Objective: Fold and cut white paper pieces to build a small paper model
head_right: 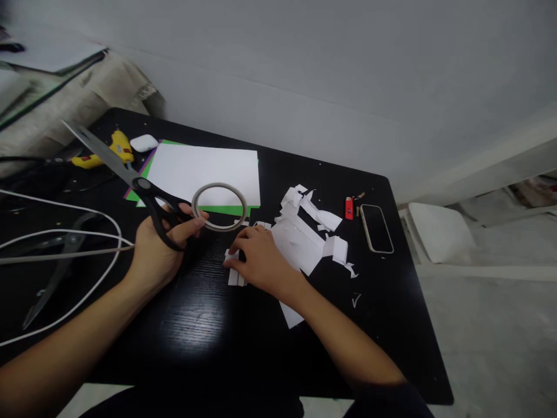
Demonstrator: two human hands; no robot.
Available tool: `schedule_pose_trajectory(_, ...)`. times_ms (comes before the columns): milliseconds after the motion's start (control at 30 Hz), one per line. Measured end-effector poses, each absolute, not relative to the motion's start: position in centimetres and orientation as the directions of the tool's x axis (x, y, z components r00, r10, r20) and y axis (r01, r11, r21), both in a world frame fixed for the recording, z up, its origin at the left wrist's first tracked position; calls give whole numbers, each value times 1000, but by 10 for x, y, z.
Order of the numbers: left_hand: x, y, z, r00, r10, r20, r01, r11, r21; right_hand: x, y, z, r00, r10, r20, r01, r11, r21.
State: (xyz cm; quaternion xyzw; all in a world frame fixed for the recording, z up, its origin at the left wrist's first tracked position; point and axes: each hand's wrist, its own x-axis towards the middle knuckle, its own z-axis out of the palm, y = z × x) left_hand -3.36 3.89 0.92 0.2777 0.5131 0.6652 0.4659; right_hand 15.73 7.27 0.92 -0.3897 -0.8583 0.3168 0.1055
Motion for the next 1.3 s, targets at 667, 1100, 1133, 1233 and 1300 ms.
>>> schedule_pose_trajectory(667,-30,27,13,-303,951,61,26,-56,998,177,80,38,-473,798,373,447,582,-679)
schedule_pose_trajectory(1100,-22,23,20,-189,980,-59,-106,39,994,164,70,28,-531,826,187,365,422,-830)
schedule_pose_trajectory(1133,-23,24,19,-170,982,-83,-129,61,990,164,70,30,-520,845,121,350,340,-873)
schedule_pose_trajectory(1233,-27,25,14,-86,984,-155,-208,135,969,165,71,35,-522,851,-50,313,137,-940)
schedule_pose_trajectory(1300,-29,25,9,-53,978,-201,-271,179,946,165,71,36,-541,834,-105,305,78,-949)
